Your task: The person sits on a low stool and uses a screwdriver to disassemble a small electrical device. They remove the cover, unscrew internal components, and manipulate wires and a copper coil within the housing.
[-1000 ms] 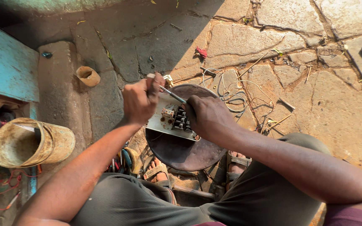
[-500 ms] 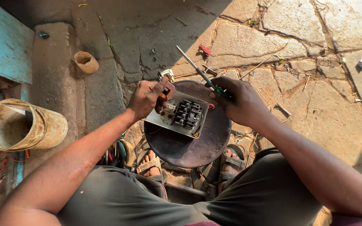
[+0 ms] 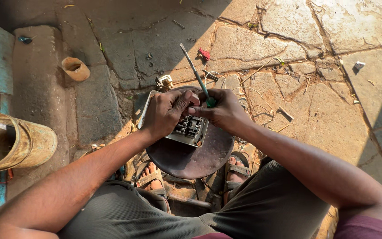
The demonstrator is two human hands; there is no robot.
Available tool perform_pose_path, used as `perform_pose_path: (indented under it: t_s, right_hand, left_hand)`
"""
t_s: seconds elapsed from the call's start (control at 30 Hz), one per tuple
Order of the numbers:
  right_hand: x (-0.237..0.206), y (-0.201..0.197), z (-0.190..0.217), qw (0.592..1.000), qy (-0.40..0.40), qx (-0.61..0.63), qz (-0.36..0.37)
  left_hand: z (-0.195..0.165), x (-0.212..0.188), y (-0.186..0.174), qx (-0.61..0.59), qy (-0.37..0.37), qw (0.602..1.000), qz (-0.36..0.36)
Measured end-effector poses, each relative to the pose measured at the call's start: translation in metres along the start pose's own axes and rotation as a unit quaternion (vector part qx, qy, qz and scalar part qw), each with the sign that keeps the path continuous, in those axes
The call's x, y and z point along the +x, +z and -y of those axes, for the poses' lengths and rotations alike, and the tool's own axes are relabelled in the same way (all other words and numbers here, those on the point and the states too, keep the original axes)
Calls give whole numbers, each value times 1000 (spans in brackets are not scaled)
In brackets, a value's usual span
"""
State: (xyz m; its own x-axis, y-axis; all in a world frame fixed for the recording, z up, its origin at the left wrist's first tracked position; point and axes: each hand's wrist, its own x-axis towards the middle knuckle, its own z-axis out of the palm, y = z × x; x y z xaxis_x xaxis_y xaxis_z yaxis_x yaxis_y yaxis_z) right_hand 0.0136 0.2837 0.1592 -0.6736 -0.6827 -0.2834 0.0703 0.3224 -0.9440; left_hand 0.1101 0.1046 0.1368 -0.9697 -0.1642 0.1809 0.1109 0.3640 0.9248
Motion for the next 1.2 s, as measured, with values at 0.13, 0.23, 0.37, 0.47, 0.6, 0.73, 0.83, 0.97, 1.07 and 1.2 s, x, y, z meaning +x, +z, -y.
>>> perform_pose_path:
  t_s: [0.13, 0.23, 0.37, 0.47, 0.6, 0.73, 0.83, 0.97, 1.07, 1.2]
  right_hand:
    - [-2, -1, 6, 999, -9, -50, 8]
    - [-7, 1, 9, 998, -36, -44, 24]
    - [-11, 3, 13, 997, -61, 3, 46]
    - [-11, 1, 14, 998, 43, -43, 10]
    - [-11, 3, 15, 997, -49, 16, 53]
    - [-18, 0, 20, 995, -81, -25, 57]
    - [-27, -9, 27, 987, -142, -49, 59]
    - [-33, -19, 33, 984, -161, -73, 23]
    - [-32, -25, 32, 997, -68, -30, 7]
    - [-28, -48, 26, 970, 11, -230, -78]
  left_hand:
    - [-6, 2, -6, 110, 65, 991, -43]
    - [-11, -1, -8, 102, 16, 994, -27]
    - [-16, -3, -9, -10, 9, 1000, -24]
    - [-18, -5, -9, -59, -50, 997, -9]
    - [-14, -7, -9, -22, -12, 1000, -5]
    - [-4, -10, -14, -106, 52, 993, 19]
    - [1, -12, -23, -157, 87, 983, 29]
    - [1, -15, -33, -160, 132, 978, 24]
    - [-3, -15, -35, -130, 141, 981, 23]
    - [-1, -10, -20, -30, 12, 998, 62]
